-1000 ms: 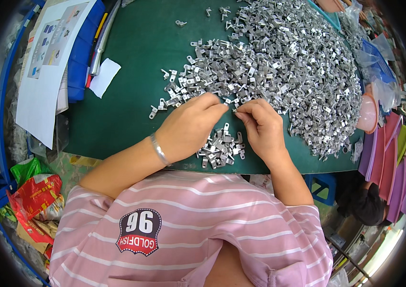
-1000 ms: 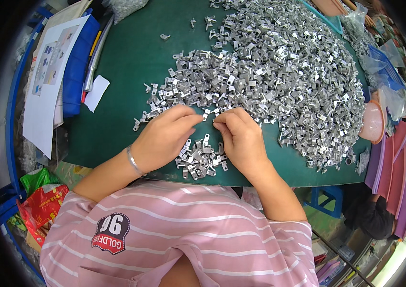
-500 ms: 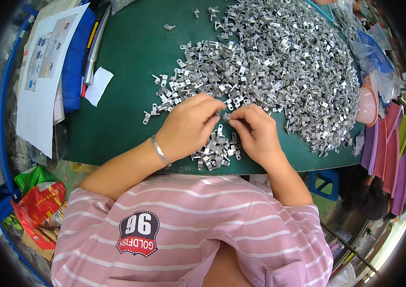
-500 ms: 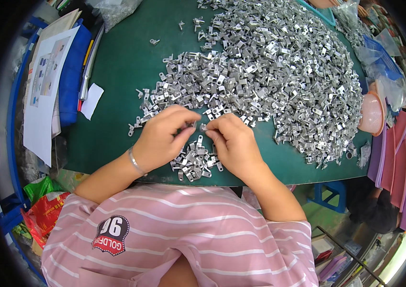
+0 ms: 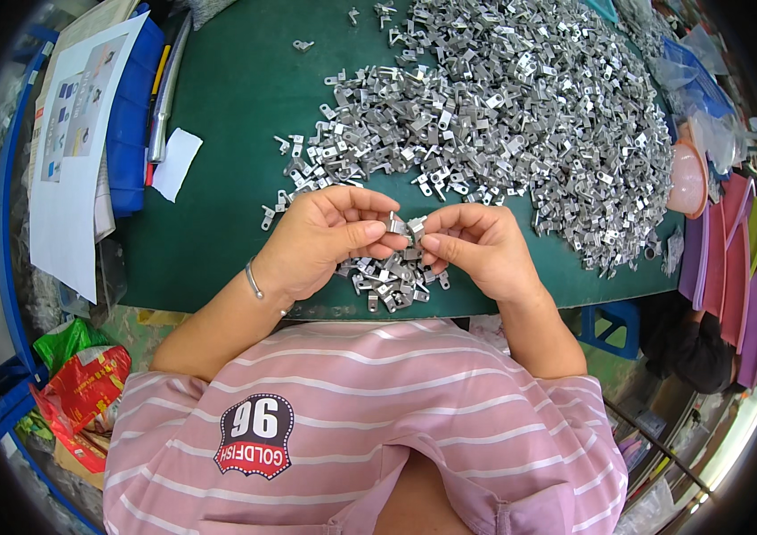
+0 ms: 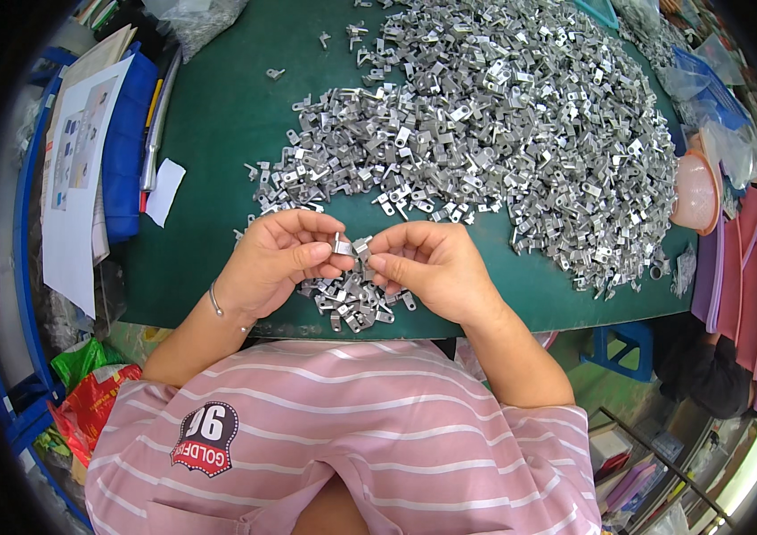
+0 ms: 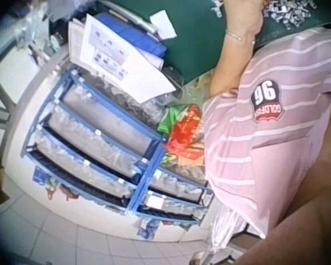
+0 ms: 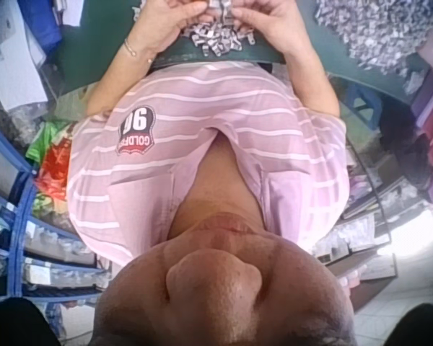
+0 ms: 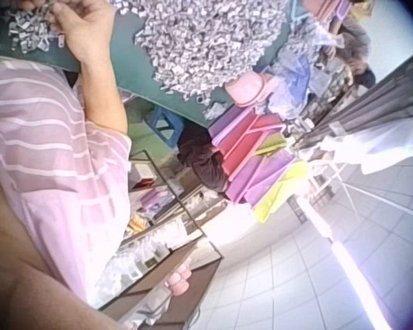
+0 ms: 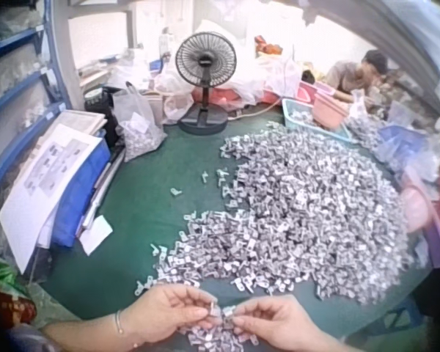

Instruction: The person picks up and snaps together small metal clips by hand at a workstation, handling the pieces one at a time from a large pile on the table.

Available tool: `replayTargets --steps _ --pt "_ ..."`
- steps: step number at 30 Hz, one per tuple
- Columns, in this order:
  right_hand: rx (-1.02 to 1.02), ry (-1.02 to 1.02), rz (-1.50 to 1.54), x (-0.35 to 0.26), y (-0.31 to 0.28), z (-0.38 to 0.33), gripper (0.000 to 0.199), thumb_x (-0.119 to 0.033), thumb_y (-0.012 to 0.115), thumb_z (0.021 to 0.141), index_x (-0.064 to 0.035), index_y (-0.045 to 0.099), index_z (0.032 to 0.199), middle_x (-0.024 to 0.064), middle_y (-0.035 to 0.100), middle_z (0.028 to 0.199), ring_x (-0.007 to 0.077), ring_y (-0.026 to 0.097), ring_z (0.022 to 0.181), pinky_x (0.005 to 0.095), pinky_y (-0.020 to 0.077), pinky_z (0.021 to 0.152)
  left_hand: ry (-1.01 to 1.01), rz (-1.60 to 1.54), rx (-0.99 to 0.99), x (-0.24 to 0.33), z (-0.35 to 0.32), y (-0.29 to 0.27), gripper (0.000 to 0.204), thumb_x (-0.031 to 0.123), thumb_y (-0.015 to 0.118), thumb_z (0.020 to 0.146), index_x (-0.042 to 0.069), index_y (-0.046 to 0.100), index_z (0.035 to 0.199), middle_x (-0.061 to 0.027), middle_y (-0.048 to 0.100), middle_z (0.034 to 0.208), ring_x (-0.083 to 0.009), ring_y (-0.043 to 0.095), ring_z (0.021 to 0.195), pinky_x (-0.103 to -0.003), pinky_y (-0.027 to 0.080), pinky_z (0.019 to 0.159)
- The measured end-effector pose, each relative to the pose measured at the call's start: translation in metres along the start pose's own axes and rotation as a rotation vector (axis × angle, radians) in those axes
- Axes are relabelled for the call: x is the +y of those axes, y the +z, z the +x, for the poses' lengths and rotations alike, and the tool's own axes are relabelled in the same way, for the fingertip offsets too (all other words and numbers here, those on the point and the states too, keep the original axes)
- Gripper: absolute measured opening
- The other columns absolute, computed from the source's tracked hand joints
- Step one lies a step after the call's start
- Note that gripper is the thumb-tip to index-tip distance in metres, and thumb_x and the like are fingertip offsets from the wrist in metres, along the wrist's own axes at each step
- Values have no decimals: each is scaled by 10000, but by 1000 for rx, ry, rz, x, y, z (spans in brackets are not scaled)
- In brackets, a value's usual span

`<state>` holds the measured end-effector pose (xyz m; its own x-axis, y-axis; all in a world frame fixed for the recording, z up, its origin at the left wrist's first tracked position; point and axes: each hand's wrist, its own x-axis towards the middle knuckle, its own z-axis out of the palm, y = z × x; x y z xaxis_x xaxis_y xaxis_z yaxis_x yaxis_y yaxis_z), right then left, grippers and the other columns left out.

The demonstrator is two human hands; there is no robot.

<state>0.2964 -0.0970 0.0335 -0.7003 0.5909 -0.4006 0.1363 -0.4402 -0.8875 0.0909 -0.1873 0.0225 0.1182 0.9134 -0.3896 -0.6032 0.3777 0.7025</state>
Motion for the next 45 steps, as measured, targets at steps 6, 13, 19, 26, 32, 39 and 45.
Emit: replayTargets --steps 6,13,19,26,32,39,45 --pt "-11 0 70 2 1 0 149 -10 667 842 57 654 974 89 677 790 112 641 675 228 532 606 3 -40 -14 -1 -1 -2 211 8 617 874 -39 591 1079 -142 655 963 -233 684 898 -279 580 764" --pt "-26 58 130 3 -3 1 154 5 658 832 63 655 975 114 687 821 133 659 679 247 556 607 -2 -63 -19 -3 -1 -3 189 -9 632 856 -36 601 1040 -143 659 956 -234 686 893 -279 583 754" --pt "0 -27 22 4 -2 -3 128 1 660 827 58 664 941 105 688 825 113 647 680 234 536 595 42 207 -11 3 -7 -4 147 -55 643 826 -32 639 971 -115 662 925 -188 670 830 -251 557 729" --pt "-50 -357 -632 0 1 -10 61 -12 688 754 -9 682 815 66 649 757 123 595 633 274 475 542 583 1141 -40 -1 -18 2 117 -33 698 740 31 691 838 -68 667 821 -176 622 743 -280 494 648" --pt "115 -626 -1027 -6 -5 3 139 -14 659 764 -45 666 900 102 601 796 277 610 717 359 496 602 681 1213 -55 0 -19 1 114 -19 704 727 40 679 821 -70 663 809 -223 617 736 -310 489 657" --pt "194 -787 -1238 -4 10 30 171 -26 679 774 -52 657 942 90 583 818 278 601 724 371 496 600 744 1467 335 -2 -12 -12 197 -18 686 744 26 645 932 -108 606 839 -278 603 749 -346 491 654" --pt "102 -925 -1245 6 41 56 169 -38 621 695 -40 579 859 94 541 790 286 584 750 380 492 625 753 1510 416 -6 -5 -7 248 3 703 722 26 609 950 -93 587 879 -287 596 808 -364 492 680"
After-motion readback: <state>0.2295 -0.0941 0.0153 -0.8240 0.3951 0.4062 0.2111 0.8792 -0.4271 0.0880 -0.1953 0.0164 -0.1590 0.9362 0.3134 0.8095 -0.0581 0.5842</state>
